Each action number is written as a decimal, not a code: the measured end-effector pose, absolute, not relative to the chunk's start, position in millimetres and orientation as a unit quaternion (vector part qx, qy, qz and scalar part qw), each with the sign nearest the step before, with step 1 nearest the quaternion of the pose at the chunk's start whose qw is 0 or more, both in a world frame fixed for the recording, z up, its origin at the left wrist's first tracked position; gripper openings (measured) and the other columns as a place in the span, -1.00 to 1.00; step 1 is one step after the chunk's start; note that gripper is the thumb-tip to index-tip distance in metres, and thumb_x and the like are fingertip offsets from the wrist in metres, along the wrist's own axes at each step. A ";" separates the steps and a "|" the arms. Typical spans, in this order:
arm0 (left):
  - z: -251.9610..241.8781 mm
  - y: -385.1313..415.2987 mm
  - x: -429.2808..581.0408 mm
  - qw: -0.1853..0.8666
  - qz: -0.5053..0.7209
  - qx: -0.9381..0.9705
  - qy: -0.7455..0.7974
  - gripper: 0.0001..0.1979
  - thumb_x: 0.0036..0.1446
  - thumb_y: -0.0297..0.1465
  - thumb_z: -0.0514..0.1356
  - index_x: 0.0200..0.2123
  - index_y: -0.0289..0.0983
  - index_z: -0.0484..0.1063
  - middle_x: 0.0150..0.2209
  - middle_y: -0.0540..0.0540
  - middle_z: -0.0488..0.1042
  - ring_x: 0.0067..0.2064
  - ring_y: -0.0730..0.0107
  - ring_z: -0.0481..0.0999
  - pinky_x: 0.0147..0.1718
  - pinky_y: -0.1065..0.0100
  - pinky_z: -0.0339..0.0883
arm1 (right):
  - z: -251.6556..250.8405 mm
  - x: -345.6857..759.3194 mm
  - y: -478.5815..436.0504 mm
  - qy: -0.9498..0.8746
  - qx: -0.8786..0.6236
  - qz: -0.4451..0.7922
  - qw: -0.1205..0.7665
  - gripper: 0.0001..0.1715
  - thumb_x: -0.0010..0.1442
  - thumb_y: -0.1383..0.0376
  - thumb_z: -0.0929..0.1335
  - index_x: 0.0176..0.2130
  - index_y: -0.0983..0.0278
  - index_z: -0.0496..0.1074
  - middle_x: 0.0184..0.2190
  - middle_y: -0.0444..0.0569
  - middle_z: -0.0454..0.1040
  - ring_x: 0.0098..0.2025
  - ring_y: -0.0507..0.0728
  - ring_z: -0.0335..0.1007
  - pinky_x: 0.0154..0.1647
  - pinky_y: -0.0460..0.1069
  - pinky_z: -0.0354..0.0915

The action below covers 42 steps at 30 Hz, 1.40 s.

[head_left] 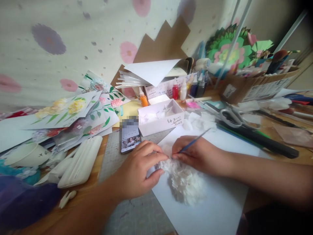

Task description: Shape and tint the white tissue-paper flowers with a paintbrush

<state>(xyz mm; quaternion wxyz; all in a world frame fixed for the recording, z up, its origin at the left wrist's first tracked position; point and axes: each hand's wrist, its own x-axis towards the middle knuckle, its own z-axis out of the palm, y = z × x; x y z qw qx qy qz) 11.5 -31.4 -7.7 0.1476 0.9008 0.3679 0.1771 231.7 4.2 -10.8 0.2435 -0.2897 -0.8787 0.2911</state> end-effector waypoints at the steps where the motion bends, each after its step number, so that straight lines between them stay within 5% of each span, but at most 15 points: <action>1: -8.1 -30.8 11.0 0.148 0.178 0.901 0.368 -0.73 0.05 -0.49 0.13 -0.13 -0.24 0.41 -0.15 -0.14 0.35 -0.11 0.23 0.29 -0.10 0.17 0.21 | -8.5 230.3 4.3 -0.884 -0.295 0.280 0.230 -0.87 0.18 0.34 0.28 -0.36 0.33 0.40 -0.42 -0.03 0.45 -0.34 0.06 0.35 -0.31 -0.07 0.24; 7: -8.8 -29.7 8.2 0.151 0.166 0.903 0.366 -0.73 0.07 -0.50 0.12 -0.12 -0.24 0.39 -0.09 -0.14 0.29 -0.06 0.25 0.28 -0.06 0.20 0.19 | -4.1 225.3 1.4 -0.895 -0.320 0.243 0.196 -0.87 0.15 0.36 0.31 -0.39 0.35 0.44 -0.43 -0.01 0.47 -0.34 0.09 0.36 -0.30 -0.05 0.24; 13: -5.6 -33.4 7.7 0.139 0.160 0.913 0.349 -0.69 0.08 -0.50 0.11 -0.07 -0.20 0.36 0.06 -0.13 0.15 0.11 0.21 0.16 0.07 0.18 0.09 | -2.8 239.7 3.1 -0.800 -0.379 0.353 0.304 -0.74 0.18 0.21 0.29 -0.38 0.34 0.46 -0.44 -0.03 0.50 -0.42 0.04 0.38 -0.40 -0.10 0.25; 20: -5.7 -30.9 13.1 0.116 0.078 0.934 0.329 -0.62 0.13 -0.31 0.12 0.05 -0.04 0.28 0.20 -0.05 0.02 0.22 0.11 -0.04 0.15 0.09 -0.01 | 13.5 278.8 7.6 -0.775 -0.440 0.282 0.356 -0.65 0.13 0.09 0.30 -0.40 0.32 0.45 -0.49 -0.04 0.48 -0.45 0.06 0.35 -0.44 -0.07 0.24; 29: -9.9 -29.0 8.9 0.088 0.055 0.930 0.352 -0.61 0.17 -0.31 0.07 0.09 -0.05 0.22 0.15 -0.08 0.17 0.14 0.16 0.18 0.07 0.14 0.19 | 5.2 327.3 24.7 -0.741 -0.553 0.171 0.342 -0.70 0.15 0.13 0.29 -0.42 0.30 0.44 -0.53 -0.05 0.46 -0.52 0.05 0.33 -0.52 -0.08 0.21; 37: -12.5 -27.3 7.5 0.070 0.075 0.931 0.349 -0.59 0.15 -0.32 0.09 0.10 -0.06 0.24 0.14 -0.08 0.24 0.11 0.19 0.27 0.03 0.24 0.27 | -6.3 331.1 35.5 -0.831 -0.448 0.149 0.294 -0.83 0.16 0.26 0.27 -0.39 0.28 0.39 -0.28 -0.01 0.49 -0.28 0.08 0.41 -0.25 -0.05 0.30; 42: -14.8 -26.4 3.8 0.081 0.093 0.927 0.353 -0.60 0.15 -0.34 0.10 0.09 -0.09 0.26 0.12 -0.09 0.27 0.11 0.23 0.28 0.04 0.28 0.26 | -6.8 334.4 40.7 -0.851 -0.436 0.122 0.264 -0.83 0.15 0.29 0.26 -0.38 0.30 0.42 -0.37 0.02 0.48 -0.31 0.14 0.41 -0.26 0.02 0.29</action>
